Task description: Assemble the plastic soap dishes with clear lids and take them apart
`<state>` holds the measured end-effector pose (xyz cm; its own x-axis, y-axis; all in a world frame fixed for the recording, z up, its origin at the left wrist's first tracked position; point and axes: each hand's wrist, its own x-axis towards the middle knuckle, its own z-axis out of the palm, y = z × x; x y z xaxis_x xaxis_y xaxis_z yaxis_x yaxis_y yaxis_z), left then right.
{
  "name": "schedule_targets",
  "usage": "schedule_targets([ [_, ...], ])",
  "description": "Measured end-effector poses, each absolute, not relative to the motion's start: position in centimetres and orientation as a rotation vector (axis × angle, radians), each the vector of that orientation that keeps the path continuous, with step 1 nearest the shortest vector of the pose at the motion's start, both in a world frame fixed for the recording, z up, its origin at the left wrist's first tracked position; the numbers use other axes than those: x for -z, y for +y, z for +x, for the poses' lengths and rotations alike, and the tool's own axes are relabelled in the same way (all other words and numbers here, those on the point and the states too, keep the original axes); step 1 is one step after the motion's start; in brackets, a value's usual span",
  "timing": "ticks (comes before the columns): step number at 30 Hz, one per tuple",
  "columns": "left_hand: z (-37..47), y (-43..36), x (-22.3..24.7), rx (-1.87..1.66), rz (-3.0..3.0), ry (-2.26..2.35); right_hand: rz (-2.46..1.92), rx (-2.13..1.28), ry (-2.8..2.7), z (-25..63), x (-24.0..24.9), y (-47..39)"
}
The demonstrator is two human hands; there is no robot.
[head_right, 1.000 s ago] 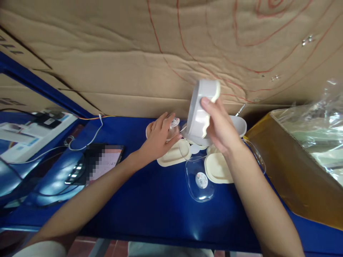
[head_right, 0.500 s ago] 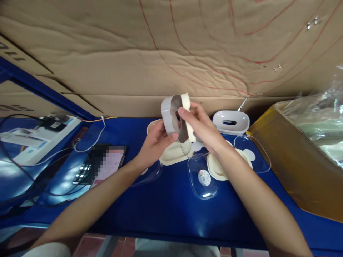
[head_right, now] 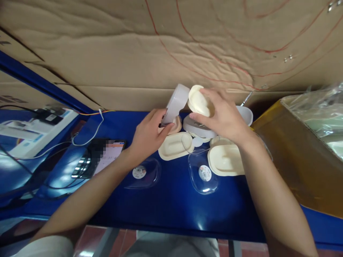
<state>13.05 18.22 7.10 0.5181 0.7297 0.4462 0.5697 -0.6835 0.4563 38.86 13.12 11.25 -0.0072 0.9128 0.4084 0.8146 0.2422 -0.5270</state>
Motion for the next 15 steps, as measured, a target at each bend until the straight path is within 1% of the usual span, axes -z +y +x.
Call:
schedule_targets([
  [4,12.3,18.7,-8.4,-0.761,2.811,1.296,-1.626,-0.24,-2.007,39.5,-10.8,13.2],
  [9,11.8,19.3,-8.8,-0.638,2.875,1.345,-1.61,-0.085,-2.275,35.7,-11.6,11.7],
  [12,11.5,19.6,-8.7,-0.634,2.895,1.284,-1.433,-0.166,-2.496,30.9,-11.1,9.4],
  [15,11.6,19.8,-8.2,-0.661,2.898,1.152,-1.139,-0.227,-2.648,26.0,-8.7,6.8],
])
